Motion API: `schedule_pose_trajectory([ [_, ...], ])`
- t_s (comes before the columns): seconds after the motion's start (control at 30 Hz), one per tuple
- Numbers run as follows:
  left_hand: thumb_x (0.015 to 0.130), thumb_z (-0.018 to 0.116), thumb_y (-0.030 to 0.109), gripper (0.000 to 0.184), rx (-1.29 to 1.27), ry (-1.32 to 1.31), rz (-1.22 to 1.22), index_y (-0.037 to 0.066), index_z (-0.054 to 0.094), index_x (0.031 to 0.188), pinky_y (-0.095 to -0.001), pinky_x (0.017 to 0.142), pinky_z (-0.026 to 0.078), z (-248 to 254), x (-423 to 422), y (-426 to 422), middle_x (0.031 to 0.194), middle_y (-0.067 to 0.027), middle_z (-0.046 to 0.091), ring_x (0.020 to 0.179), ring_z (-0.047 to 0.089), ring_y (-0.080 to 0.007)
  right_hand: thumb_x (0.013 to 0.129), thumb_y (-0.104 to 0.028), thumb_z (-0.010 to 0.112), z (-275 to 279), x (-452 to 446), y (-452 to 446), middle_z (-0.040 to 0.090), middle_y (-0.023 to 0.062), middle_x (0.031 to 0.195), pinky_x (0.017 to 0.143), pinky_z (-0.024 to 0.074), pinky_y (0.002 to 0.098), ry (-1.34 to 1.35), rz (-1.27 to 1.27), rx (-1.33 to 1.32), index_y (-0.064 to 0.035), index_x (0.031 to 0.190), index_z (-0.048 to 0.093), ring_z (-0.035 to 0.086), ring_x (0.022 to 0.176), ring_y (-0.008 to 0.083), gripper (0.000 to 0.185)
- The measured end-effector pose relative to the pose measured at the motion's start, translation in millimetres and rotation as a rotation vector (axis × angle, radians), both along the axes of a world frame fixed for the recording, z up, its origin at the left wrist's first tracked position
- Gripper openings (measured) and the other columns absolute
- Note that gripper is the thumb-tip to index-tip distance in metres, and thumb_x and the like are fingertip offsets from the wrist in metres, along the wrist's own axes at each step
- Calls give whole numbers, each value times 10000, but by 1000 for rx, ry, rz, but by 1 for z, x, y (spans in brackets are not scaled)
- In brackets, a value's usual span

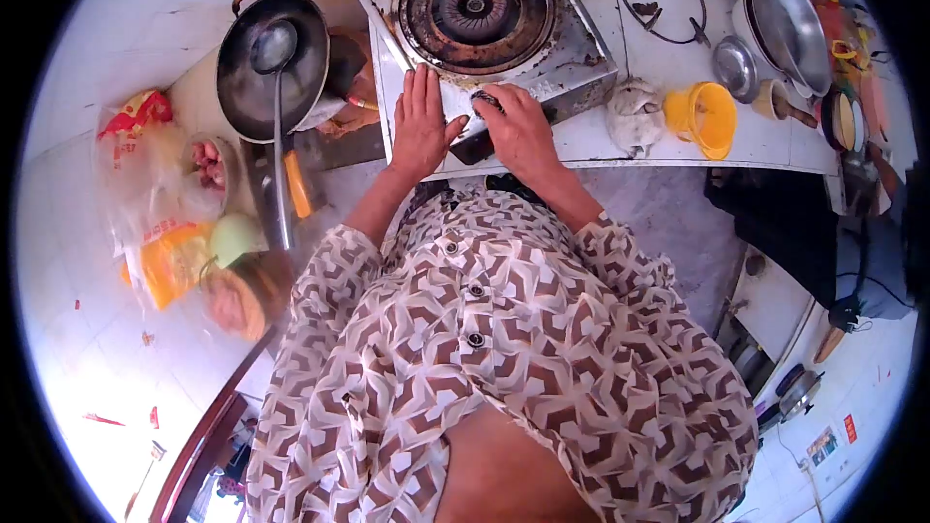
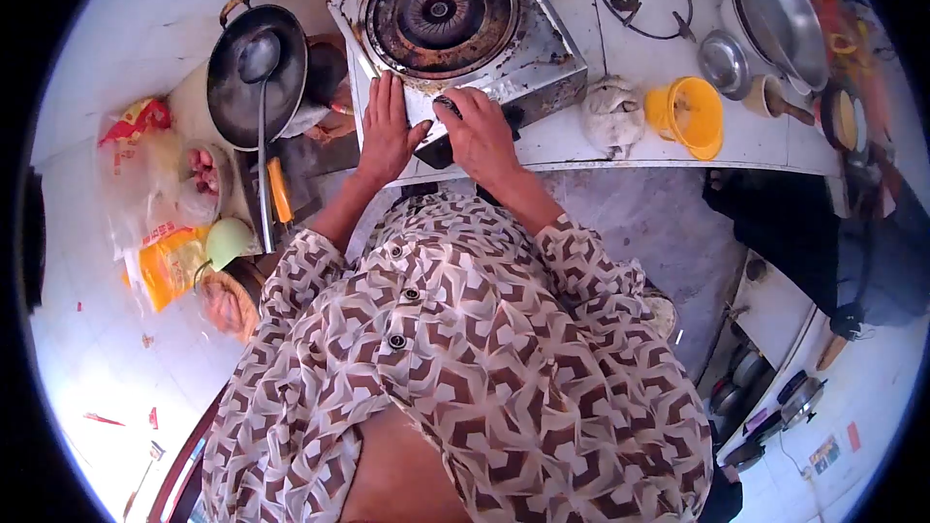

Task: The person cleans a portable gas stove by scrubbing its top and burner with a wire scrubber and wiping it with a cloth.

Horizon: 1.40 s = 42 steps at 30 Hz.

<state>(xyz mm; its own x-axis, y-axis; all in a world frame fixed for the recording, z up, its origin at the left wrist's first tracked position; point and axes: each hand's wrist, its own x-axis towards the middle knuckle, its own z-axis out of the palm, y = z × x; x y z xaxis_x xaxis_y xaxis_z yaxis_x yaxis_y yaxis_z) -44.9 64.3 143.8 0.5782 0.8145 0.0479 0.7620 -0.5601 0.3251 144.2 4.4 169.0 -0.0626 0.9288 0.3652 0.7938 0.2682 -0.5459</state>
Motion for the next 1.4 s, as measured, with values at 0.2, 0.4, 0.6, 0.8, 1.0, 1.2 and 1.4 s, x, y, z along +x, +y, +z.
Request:
schedule_pose_trajectory([
  [0.2, 943, 549, 434, 820, -82, -19, 43, -62, 190, 1489, -506, 1142, 222, -3, -1, 5, 1574, -240, 146, 1459, 145, -422, 814, -55, 604, -7, 93, 23, 603, 151, 1165, 916, 451, 460, -156, -320, -61, -69, 1091, 668, 564, 1065, 351, 285],
  [0.4, 924, 572, 191, 670, -119, -181, -75, -20, 266, 1482, -469, 1129, 286, -5, -5, 18, 1557, -201, 236, 1442, 219, -393, 793, -59, 626, -15, 4, 3, 604, 129, 1104, 893, 467, 449, -141, -223, 22, -47, 1059, 671, 574, 1033, 340, 270],
  [0.6, 897, 530, 79, 607, -136, -124, -153, 75, 343, 1475, -439, 1074, 369, -2, 3, 23, 1562, -73, 293, 1439, 283, -282, 775, -36, 621, -9, 16, -9, 612, 110, 1131, 870, 487, 436, -52, -9, -3, -51, 1044, 691, 585, 1045, 298, 279],
  [0.8, 865, 533, 45, 620, -182, -185, -177, 47, 358, 1459, -443, 1057, 405, -2, 22, 21, 1554, -92, 303, 1440, 279, -288, 790, -38, 618, -13, 20, -8, 603, 144, 1155, 913, 464, 446, -184, -269, -37, -34, 1053, 687, 556, 1091, 350, 273],
  [1.0, 821, 568, -29, 676, -197, -181, -264, 19, 346, 1457, -412, 1136, 330, -1, 34, 21, 1540, -144, 309, 1431, 277, -351, 818, -47, 610, -30, 56, -17, 596, 130, 1180, 931, 447, 460, -117, -179, 25, -57, 1137, 668, 547, 1100, 337, 324],
  [1.2, 790, 563, -58, 678, -215, -187, -296, -5, 361, 1436, -419, 1131, 339, -1, 43, 19, 1529, -160, 321, 1429, 282, -359, 798, -61, 614, -35, 76, -28, 565, 138, 1245, 977, 420, 458, -198, -453, -91, -70, 1163, 657, 529, 1121, 342, 367],
  [1.4, 751, 553, -89, 671, -232, -300, -202, -56, 382, 1400, -439, 1138, 324, -2, 46, -5, 1488, -205, 355, 1410, 306, -389, 752, 19, 643, 0, 20, 10, 572, 168, 1241, 997, 419, 445, 72, -152, -144, -26, 1209, 585, 529, 1152, 352, 462],
])
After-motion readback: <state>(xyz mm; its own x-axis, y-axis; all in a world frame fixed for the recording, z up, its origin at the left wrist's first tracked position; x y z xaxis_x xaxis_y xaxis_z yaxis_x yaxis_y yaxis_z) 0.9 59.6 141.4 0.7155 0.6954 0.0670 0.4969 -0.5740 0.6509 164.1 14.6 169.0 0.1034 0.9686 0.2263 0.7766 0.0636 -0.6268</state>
